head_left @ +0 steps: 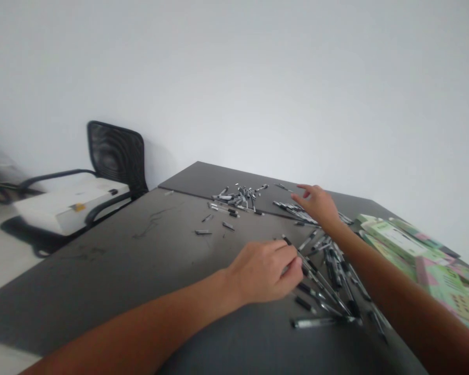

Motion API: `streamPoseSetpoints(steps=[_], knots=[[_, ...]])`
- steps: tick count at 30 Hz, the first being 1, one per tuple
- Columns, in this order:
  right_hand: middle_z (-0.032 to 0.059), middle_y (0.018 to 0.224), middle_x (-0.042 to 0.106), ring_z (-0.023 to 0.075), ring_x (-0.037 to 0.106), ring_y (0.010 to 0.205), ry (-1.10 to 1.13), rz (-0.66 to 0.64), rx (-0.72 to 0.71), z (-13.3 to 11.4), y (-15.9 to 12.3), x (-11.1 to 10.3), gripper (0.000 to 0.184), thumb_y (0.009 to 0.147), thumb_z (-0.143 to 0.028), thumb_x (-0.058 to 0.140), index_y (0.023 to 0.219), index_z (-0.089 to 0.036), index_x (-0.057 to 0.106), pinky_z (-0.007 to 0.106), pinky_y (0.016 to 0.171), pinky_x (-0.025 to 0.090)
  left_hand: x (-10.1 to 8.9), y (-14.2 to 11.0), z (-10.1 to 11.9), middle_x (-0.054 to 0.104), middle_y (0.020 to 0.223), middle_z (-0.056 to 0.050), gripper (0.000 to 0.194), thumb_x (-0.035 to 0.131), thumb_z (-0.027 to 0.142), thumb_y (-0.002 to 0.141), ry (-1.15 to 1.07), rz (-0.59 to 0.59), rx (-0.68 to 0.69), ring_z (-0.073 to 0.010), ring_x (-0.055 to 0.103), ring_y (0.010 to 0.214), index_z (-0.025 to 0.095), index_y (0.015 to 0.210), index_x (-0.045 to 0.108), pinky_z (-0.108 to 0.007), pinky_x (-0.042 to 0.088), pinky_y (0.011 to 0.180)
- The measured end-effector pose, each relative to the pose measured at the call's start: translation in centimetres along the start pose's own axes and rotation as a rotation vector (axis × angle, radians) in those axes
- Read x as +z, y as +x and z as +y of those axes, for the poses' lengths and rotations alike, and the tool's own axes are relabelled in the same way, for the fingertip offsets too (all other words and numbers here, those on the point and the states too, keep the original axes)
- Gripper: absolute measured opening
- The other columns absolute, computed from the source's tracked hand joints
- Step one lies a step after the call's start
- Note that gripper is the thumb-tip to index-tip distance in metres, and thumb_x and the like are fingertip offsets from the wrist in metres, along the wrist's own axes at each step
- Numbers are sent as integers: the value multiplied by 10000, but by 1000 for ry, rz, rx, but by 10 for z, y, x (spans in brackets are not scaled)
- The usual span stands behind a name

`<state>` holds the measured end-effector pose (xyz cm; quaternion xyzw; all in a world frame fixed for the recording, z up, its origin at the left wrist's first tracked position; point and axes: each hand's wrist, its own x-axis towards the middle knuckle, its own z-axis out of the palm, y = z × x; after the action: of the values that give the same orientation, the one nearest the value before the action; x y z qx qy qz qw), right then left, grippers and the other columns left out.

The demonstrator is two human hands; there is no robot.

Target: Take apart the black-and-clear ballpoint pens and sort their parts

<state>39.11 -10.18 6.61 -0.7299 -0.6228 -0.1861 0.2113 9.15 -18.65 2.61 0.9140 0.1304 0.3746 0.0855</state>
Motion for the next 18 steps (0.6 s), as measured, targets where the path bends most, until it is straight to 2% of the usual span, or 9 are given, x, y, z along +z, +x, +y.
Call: streamPoseSetpoints(steps=[3,5,7,8,10,12,15,18], knots=[[91,1035,774,244,710,864,101,168,13,-2,-32,-35,580,1032,-597,603,1457,-213,698,373,879,539,-8,4,-13,664,791,-15,300,436,258,1068,39,29,-73,-165,625,730,210,823,601,-291,450,689],[45,886,762,203,669,708,299,248,40,-8,-60,-58,540,994,-646,656,1317,-232,784,330,728,520,-14,5,-27,645,790,-6,312,417,269,1073,69,59,-142,-163,606,738,217,813,580,-289,443,715],[21,724,724,184,640,629,424,221,19,-19,-89,-77,483,1000,-655,652,1067,-219,850,300,609,458,-21,7,-43,630,787,-12,329,375,267,1085,102,103,-205,-174,590,741,219,821,565,-300,432,723],[13,677,705,173,626,606,442,184,-41,-27,-104,-84,471,1017,-637,640,975,-219,852,294,583,430,-25,7,-52,626,788,-18,335,357,271,1090,124,128,-244,-182,583,747,220,828,559,-305,428,726],[4,642,692,150,604,570,452,66,-254,-44,-128,-92,448,1056,-571,621,881,-220,837,288,561,395,-35,8,-72,603,775,-24,336,338,277,1086,177,179,-324,-195,563,746,224,819,535,-313,416,725],[11,644,702,143,626,583,437,11,-473,-60,-146,-93,445,1080,-511,611,815,-217,813,287,571,390,-47,8,-92,588,775,-31,323,351,292,1077,242,223,-407,-206,554,758,227,810,520,-317,409,728],[19,651,712,143,655,597,442,28,-685,-72,-164,-91,387,1091,-431,623,838,-205,808,292,574,393,-67,3,-120,596,799,-42,244,426,320,1041,354,262,-528,-222,564,795,214,872,567,-318,415,747],[13,652,713,138,650,580,478,98,-753,-67,-172,-92,309,1080,-360,652,856,-207,798,295,565,404,-87,-5,-144,629,816,-54,231,471,333,1009,429,213,-616,-236,593,829,188,957,643,-319,432,763]])
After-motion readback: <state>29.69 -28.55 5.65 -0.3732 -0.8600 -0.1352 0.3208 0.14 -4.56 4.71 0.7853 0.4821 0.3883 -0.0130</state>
